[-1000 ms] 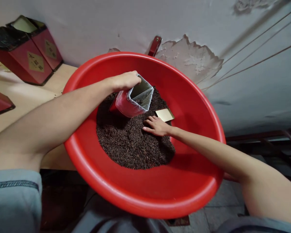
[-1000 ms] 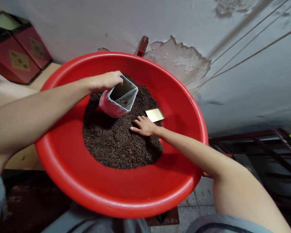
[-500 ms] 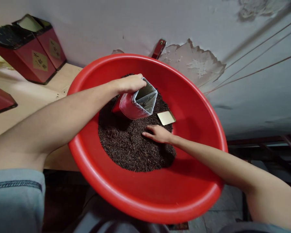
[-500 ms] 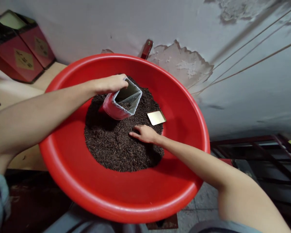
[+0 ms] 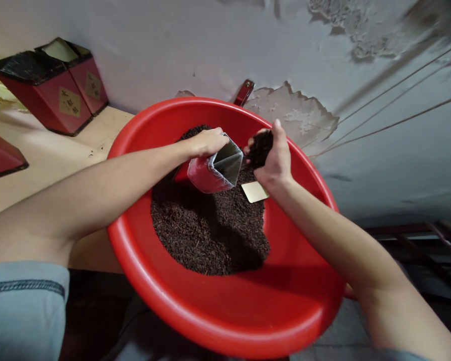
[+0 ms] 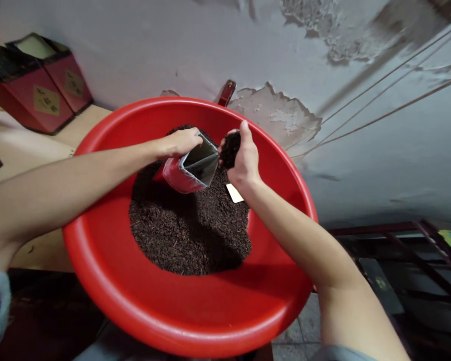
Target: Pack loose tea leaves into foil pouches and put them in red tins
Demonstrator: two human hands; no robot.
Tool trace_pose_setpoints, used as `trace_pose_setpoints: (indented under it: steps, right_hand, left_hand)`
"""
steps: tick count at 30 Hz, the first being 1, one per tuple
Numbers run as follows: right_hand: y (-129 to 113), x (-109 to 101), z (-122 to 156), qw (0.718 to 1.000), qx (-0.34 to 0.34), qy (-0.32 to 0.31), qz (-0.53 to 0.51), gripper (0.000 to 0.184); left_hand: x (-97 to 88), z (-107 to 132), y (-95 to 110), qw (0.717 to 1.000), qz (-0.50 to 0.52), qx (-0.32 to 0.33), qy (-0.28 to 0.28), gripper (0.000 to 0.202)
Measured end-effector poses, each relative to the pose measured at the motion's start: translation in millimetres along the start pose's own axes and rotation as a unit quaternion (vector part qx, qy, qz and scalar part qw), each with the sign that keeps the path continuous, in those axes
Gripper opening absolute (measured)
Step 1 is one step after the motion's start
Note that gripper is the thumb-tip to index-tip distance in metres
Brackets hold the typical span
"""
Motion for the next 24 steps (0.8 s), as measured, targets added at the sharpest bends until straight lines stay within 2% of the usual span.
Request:
trace_pose_setpoints:
  steps: [3,6,8,12,14,17,20,22,24]
  right_hand:
    - [-6,21,-8,0.999,-0.048,0.011,-0.008,0.071]
    - [1,35,-11,0.999,-0.046,-0.005,0.022,0.074]
    - [6,37,-10,0.999,-0.036,-0.001,0.008,0.072]
    - [9,35,-4,0.993,-0.041,0.022,-0.104,0.062]
    - [5,40,1,0.995,-0.055,0.000,-0.085,0.068]
    - [-5,44,13,0.997,-0.074,-0.036,-0.004,0.075]
    - [-10,30,25,0.995,-0.091,-0.039,0.029,0.065]
    - [-5,8,32,0.992,-0.115,-0.023,0.052,0.057]
    - [11,-19,40,0.986,-0.132,-0.005,0.097,0.050]
  left_hand:
    - [-1.0,4,1,1.000,-0.025,0.001,0.003,0.045]
    - [-2.4,4,-2,1.000,-0.021,-0.013,-0.006,0.046]
    - [-3.0,2,-2,1.000,-0.023,-0.016,-0.012,0.047]
    - [-4.7,1,-1,0.999,-0.031,-0.012,-0.011,0.050]
    - [-4.7,1,0,0.999,-0.036,-0.010,-0.010,0.050]
    - [-4.4,1,-1,0.999,-0.041,-0.016,-0.006,0.049]
    - [-3.5,0,-4,0.999,-0.037,-0.025,-0.001,0.045]
    - [-3.1,-2,-6,0.999,-0.026,-0.029,0.004,0.041]
    - [-2.3,-5,-7,1.000,-0.002,-0.028,0.007,0.038]
Point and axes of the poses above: each hand's wrist, its own z-axis away from the middle knuckle, its own x-axis out of the palm, y = z × x, the point moved 9 cm from there along -z, towards the middle knuckle, and after that the axes turned 15 degrees about -z, right-handed, at the moved point
